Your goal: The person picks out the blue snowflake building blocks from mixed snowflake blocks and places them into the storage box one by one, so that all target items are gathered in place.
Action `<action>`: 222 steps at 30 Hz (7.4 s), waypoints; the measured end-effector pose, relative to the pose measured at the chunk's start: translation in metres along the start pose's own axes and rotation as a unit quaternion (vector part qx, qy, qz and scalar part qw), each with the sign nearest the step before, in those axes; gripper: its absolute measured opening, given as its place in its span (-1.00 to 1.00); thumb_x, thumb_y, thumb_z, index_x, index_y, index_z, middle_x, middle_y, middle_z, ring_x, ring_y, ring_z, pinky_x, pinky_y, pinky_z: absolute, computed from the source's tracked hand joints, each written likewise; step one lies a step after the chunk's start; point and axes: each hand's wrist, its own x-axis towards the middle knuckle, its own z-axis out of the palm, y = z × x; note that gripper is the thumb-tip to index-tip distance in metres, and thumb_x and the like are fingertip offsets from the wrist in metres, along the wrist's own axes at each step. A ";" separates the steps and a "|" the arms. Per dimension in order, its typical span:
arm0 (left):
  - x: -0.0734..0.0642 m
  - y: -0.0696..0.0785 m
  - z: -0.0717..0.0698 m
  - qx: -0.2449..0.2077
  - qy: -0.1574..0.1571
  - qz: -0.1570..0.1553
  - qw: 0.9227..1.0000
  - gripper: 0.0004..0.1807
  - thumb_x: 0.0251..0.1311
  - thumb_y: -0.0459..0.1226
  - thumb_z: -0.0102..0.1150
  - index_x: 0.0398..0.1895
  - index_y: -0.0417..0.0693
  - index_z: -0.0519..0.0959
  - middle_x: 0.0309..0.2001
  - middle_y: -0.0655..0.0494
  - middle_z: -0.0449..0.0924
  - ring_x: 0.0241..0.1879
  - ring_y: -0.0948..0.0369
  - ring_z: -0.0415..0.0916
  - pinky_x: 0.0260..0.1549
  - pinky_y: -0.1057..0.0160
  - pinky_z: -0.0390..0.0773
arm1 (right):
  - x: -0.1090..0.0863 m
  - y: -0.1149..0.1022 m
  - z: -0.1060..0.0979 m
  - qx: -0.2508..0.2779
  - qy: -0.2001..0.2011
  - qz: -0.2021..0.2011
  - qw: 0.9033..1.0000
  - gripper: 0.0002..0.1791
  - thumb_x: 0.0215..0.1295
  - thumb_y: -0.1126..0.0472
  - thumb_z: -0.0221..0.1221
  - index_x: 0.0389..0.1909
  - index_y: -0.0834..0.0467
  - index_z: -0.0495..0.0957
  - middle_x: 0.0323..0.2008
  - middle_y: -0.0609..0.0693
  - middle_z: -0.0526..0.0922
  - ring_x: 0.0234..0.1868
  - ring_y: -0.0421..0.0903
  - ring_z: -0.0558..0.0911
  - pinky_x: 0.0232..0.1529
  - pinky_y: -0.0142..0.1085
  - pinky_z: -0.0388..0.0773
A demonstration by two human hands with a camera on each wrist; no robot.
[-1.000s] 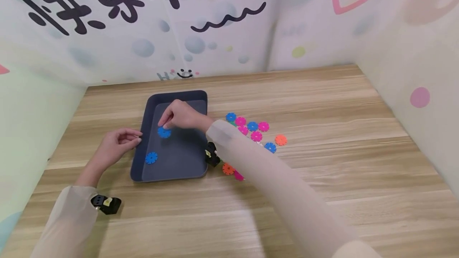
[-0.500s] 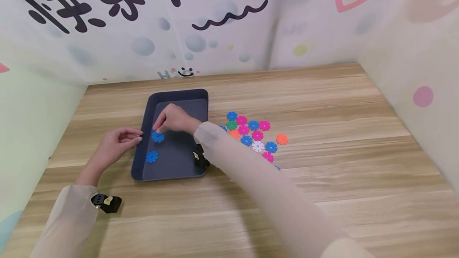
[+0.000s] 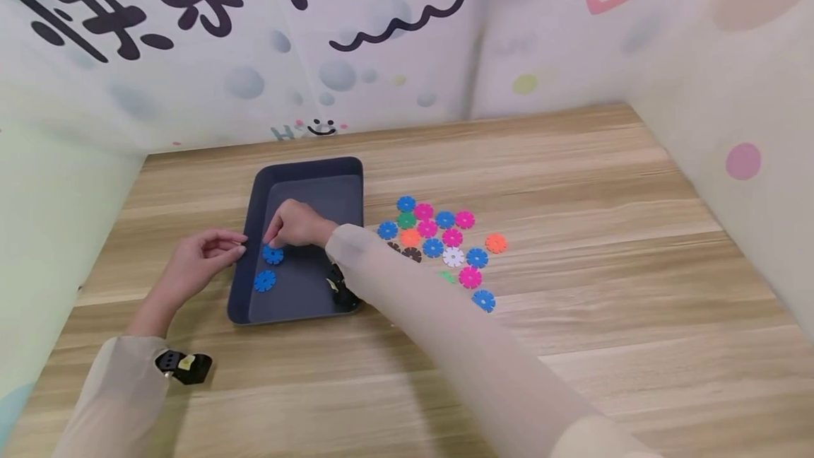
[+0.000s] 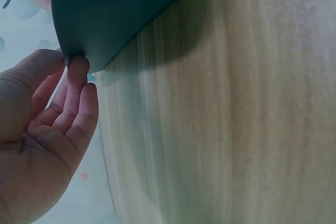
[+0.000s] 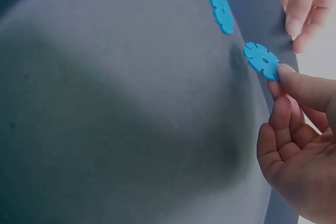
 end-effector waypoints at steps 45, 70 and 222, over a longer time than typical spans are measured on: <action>0.002 -0.002 -0.001 0.000 0.002 -0.003 1.000 -0.71 0.22 -0.29 0.12 -0.09 -0.34 0.53 -0.32 0.17 0.57 -0.44 0.41 0.50 -0.45 0.44 0.52 | 0.012 -0.010 0.019 -0.061 0.048 0.122 0.990 -0.95 0.05 0.10 0.33 -0.51 -0.04 0.71 -0.53 -0.31 0.61 -0.46 -0.36 0.50 -0.42 -0.45 0.41; 0.000 0.000 0.000 0.001 -0.007 -0.012 1.000 -0.69 0.24 -0.27 0.10 -0.07 -0.35 0.51 -0.22 -0.20 0.57 -0.42 0.35 0.52 -0.43 0.44 0.52 | -0.003 -0.019 -0.050 0.018 0.026 -0.007 0.999 -0.82 0.11 0.24 0.28 -0.24 0.15 0.67 -0.35 -0.11 0.66 -0.35 -0.25 0.58 -0.37 -0.51 0.47; -0.002 -0.005 0.001 -0.034 0.001 0.002 0.999 -0.69 0.23 -0.29 0.11 -0.09 -0.39 0.50 -0.34 0.33 0.57 -0.42 0.44 0.52 -0.44 0.42 0.54 | -0.061 0.072 -0.102 0.072 0.112 -0.035 0.991 -0.80 0.23 0.37 0.13 -0.16 0.21 0.64 -0.17 0.02 0.64 -0.24 -0.16 0.56 -0.22 -0.43 0.50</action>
